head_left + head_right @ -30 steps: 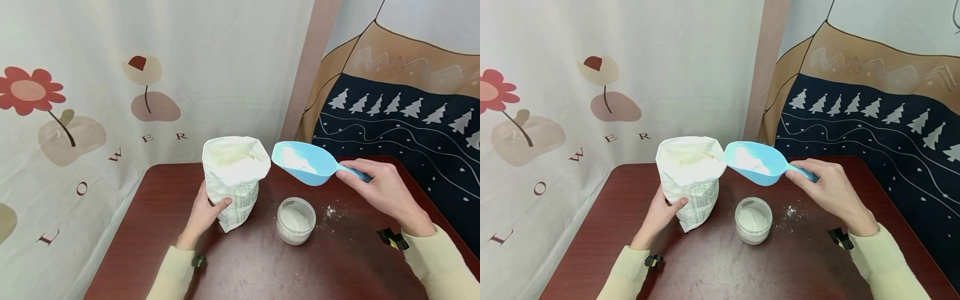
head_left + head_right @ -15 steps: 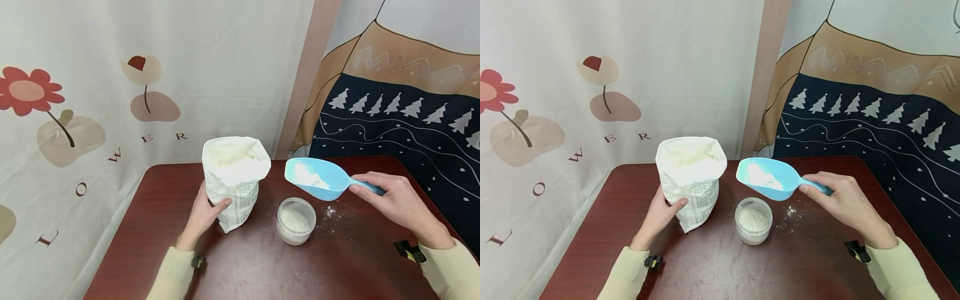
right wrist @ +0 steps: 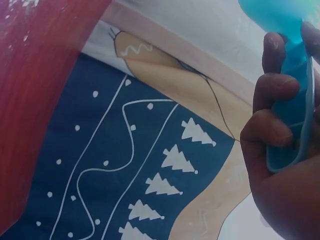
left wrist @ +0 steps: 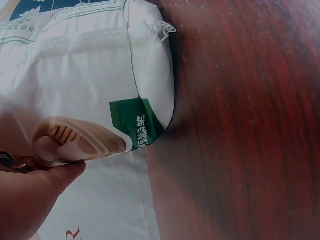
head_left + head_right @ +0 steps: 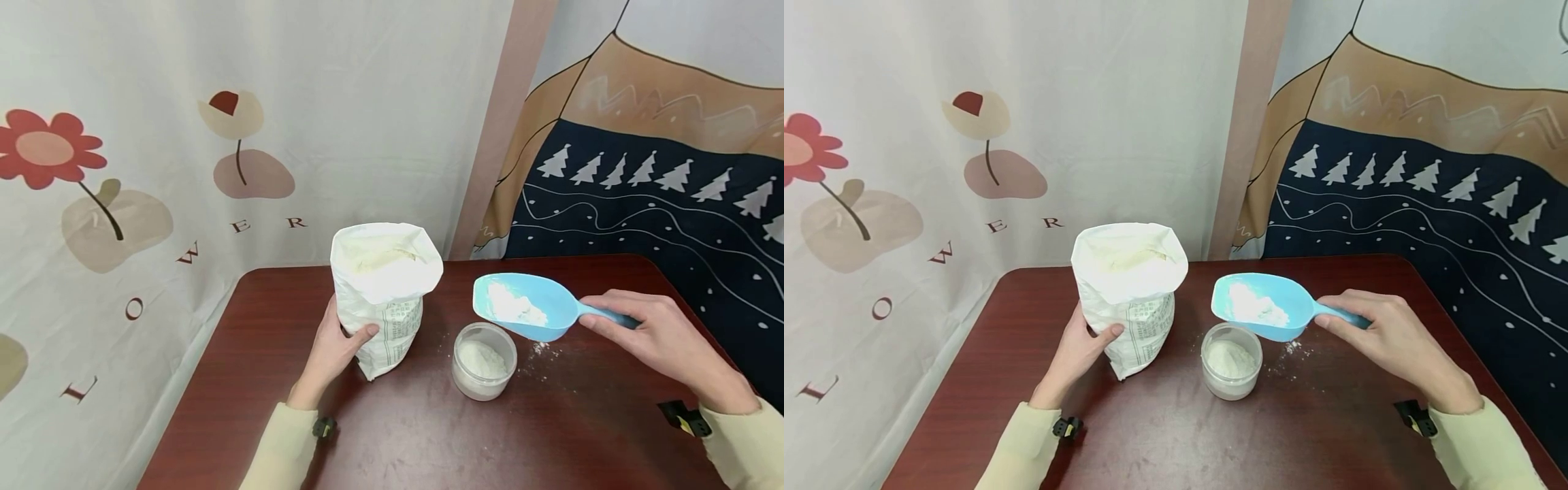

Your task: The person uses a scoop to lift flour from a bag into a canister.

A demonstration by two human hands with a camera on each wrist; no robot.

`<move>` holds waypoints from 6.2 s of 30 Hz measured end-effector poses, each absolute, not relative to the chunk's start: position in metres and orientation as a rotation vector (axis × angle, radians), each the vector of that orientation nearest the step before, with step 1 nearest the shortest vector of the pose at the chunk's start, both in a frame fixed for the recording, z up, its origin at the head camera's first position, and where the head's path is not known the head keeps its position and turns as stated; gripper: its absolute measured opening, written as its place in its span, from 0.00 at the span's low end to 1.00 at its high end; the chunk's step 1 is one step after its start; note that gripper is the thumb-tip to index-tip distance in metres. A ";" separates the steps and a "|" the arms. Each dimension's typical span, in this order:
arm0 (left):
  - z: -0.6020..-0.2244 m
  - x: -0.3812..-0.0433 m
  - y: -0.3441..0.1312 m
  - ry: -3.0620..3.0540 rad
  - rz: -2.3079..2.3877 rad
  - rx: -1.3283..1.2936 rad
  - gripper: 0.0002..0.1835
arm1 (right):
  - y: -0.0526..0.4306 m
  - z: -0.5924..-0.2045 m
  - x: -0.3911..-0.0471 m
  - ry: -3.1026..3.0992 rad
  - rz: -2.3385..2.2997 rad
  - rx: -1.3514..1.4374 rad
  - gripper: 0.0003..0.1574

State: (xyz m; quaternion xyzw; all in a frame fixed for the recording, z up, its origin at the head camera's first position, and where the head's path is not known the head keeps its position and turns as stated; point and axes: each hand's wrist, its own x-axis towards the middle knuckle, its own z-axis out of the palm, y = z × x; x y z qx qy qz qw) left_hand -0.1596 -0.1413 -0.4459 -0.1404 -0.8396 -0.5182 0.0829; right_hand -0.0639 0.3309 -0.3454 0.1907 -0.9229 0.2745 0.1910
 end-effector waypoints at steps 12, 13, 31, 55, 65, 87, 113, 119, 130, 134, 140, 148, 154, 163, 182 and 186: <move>-0.446 -0.160 -0.142 -2.506 -1.555 -0.423 0.52 | 0.339 -0.343 -0.065 -2.745 0.607 0.637 0.20; -0.446 -0.160 -0.143 -2.508 -1.555 -0.423 0.52 | 0.338 -0.342 -0.065 -2.764 0.595 0.642 0.19; -0.446 -0.160 -0.142 -2.494 -1.573 -0.438 0.53 | 0.319 -0.314 -0.071 -2.823 0.261 0.846 0.12; -0.445 -0.159 -0.141 -2.500 -1.545 -0.440 0.52 | 0.301 -0.298 -0.077 -2.760 0.066 0.986 0.13; -0.445 -0.159 -0.143 -2.518 -1.532 -0.429 0.54 | 0.282 -0.287 -0.082 -2.743 -0.078 1.045 0.14; -0.445 -0.159 -0.142 -2.495 -1.551 -0.458 0.55 | 0.240 -0.269 -0.084 -2.601 -0.404 1.138 0.11; -0.447 -0.161 -0.143 -2.509 -1.536 -0.444 0.54 | 0.229 -0.266 -0.074 -2.447 -0.535 1.163 0.21; -0.446 -0.160 -0.143 -2.513 -1.534 -0.438 0.54 | 0.231 -0.267 -0.074 -2.442 -0.537 1.161 0.21; -0.446 -0.160 -0.143 -2.520 -1.533 -0.432 0.54 | 0.244 -0.272 -0.077 -2.431 -0.446 1.164 0.20; -0.446 -0.161 -0.142 -2.519 -1.536 -0.437 0.55 | 0.254 -0.276 -0.079 -2.391 -0.390 1.189 0.19; -0.447 -0.161 -0.142 -2.517 -1.535 -0.435 0.53 | 0.266 -0.281 -0.078 -2.446 -0.330 1.165 0.20; -0.446 -0.160 -0.143 -2.524 -1.534 -0.427 0.53 | 0.268 -0.283 -0.078 -2.475 -0.300 1.149 0.22; -0.447 -0.160 -0.143 -2.515 -1.546 -0.438 0.53 | 0.272 -0.284 -0.077 -2.469 -0.216 1.143 0.20; -0.448 -0.161 -0.143 -2.500 -1.556 -0.453 0.53 | 0.290 -0.297 -0.077 -2.574 -0.053 1.052 0.18; -0.448 -0.161 -0.143 -2.500 -1.554 -0.450 0.52 | 0.308 -0.318 -0.064 -2.721 0.187 0.848 0.11; -0.447 -0.161 -0.143 -2.501 -1.546 -0.452 0.52 | 0.311 -0.320 -0.062 -2.796 0.212 0.770 0.11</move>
